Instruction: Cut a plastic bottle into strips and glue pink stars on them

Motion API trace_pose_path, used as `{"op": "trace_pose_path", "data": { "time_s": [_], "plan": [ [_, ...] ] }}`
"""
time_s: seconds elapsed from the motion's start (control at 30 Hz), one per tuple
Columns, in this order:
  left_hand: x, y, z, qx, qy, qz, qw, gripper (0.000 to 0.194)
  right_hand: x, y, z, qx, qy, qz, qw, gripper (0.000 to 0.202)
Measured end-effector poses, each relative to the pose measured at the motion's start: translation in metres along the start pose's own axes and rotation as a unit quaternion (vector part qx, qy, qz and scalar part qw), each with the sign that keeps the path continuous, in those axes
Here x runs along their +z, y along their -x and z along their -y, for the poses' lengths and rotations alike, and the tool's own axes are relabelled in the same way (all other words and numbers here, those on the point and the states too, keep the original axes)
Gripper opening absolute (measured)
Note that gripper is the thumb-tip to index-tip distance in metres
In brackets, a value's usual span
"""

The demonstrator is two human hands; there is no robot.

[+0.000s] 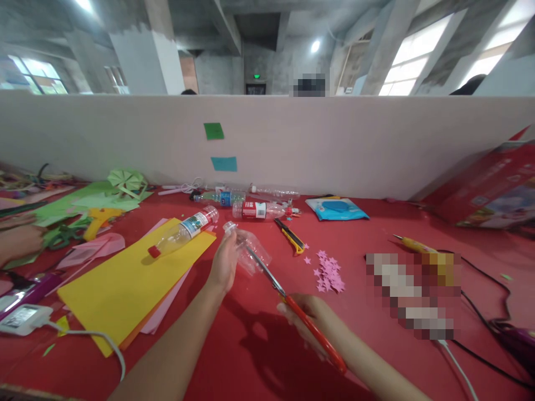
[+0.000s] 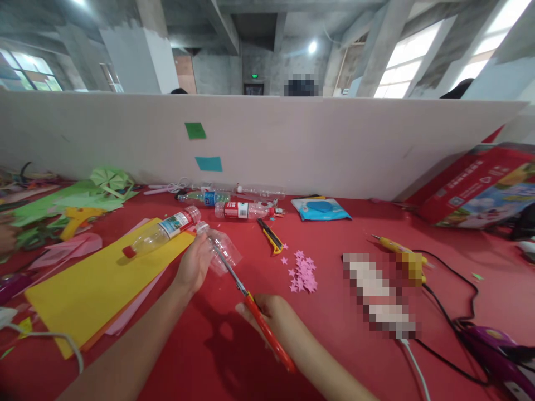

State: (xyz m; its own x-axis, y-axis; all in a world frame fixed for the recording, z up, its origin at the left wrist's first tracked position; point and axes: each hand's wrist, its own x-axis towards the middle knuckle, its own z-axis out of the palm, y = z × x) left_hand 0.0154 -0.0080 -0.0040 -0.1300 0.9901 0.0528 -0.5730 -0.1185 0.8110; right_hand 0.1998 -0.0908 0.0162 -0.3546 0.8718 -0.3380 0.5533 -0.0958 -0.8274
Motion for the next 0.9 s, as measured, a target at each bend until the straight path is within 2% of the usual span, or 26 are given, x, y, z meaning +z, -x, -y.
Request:
{"op": "trace_pose_path", "data": {
  "time_s": [0.2, 0.33, 0.43, 0.57, 0.7, 0.9],
  "plan": [
    [-0.004, 0.0, 0.01, 0.046, -0.045, 0.031, 0.997, 0.021, -0.002, 0.003, -0.001, -0.002, -0.009, 0.028, 1.0, 0.041],
    [-0.005, 0.0, 0.015, 0.054, -0.044, 0.046, 0.996, 0.028, -0.004, 0.004, 0.0, -0.003, 0.02, 0.013, 1.0, 0.041],
    [-0.004, 0.0, 0.015, 0.056, -0.052, 0.046, 0.996, 0.033, -0.005, 0.003, 0.001, 0.01, 0.014, 0.012, 1.0, 0.04],
    [-0.004, -0.001, 0.014, 0.062, -0.067, 0.034, 0.995, 0.03, -0.005, 0.001, 0.003, 0.022, 0.017, 0.006, 1.0, 0.037],
    [-0.005, -0.001, 0.014, 0.059, -0.057, 0.028, 0.996, 0.029, -0.003, 0.001, 0.003, 0.039, -0.026, 0.02, 0.999, 0.038],
    [-0.006, 0.004, 0.019, 0.078, -0.102, 0.039, 0.991, 0.029, -0.001, 0.002, 0.001, 0.022, -0.063, 0.02, 0.998, 0.043]
  ]
}}
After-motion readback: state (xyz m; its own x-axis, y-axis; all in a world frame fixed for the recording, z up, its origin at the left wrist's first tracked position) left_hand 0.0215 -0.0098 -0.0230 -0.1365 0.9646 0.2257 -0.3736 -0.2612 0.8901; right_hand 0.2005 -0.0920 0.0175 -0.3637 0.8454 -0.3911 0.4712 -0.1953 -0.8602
